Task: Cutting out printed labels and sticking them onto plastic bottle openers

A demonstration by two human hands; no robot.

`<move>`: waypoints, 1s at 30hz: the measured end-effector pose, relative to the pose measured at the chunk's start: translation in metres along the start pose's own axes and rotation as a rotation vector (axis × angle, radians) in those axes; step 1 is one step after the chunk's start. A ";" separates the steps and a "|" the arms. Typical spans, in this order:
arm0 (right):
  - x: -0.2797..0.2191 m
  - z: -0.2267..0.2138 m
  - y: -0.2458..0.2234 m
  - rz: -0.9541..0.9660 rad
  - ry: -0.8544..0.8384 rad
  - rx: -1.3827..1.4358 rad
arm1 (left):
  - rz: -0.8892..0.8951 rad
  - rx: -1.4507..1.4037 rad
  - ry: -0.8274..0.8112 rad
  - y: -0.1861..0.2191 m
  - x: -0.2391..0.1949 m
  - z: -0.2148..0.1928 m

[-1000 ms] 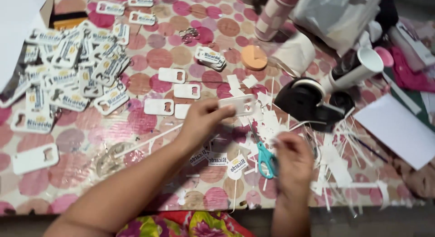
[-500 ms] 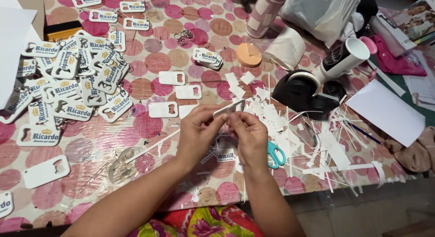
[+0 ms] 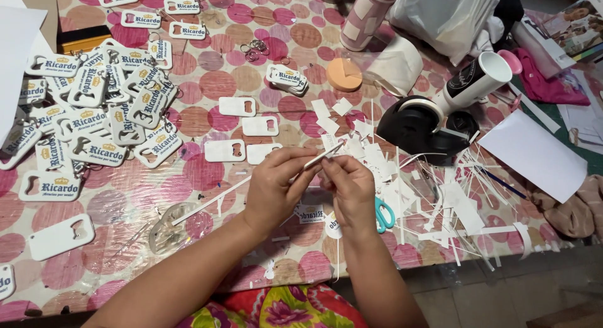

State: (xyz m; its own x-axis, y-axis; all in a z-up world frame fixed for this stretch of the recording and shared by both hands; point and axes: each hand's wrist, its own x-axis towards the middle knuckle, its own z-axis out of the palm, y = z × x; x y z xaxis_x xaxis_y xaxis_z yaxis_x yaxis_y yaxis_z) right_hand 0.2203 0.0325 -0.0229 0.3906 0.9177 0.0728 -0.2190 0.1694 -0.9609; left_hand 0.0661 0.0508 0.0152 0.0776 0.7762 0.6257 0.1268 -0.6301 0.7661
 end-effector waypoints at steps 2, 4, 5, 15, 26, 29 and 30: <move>-0.005 0.002 -0.006 -0.052 0.035 -0.099 | -0.039 -0.053 -0.011 0.004 0.003 -0.002; -0.010 0.007 -0.013 -0.104 0.066 -0.201 | -0.078 -0.108 -0.018 0.000 0.003 0.000; -0.012 0.012 -0.017 -0.273 0.113 -0.381 | -0.224 -0.203 -0.024 -0.007 0.000 0.003; -0.007 -0.016 -0.034 -1.349 -0.070 -1.012 | -0.881 -0.637 -0.070 0.021 0.011 0.004; -0.007 -0.019 -0.063 -1.544 -0.379 -1.279 | -1.200 -0.929 0.037 0.008 -0.015 -0.001; -0.015 -0.011 -0.065 -1.292 -0.515 -1.242 | -1.126 -0.790 -0.010 0.015 -0.024 -0.022; -0.017 -0.010 -0.064 -1.135 -0.595 -1.196 | -1.058 -0.686 -0.063 0.018 -0.029 -0.029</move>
State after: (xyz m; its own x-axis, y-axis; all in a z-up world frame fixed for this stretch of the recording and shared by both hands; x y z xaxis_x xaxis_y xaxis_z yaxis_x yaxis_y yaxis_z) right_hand 0.2367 0.0025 0.0349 -0.5418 0.5844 0.6041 0.7333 0.6799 -0.0002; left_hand 0.0372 0.0165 0.0155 0.3015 0.8938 -0.3320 -0.3814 0.4322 0.8172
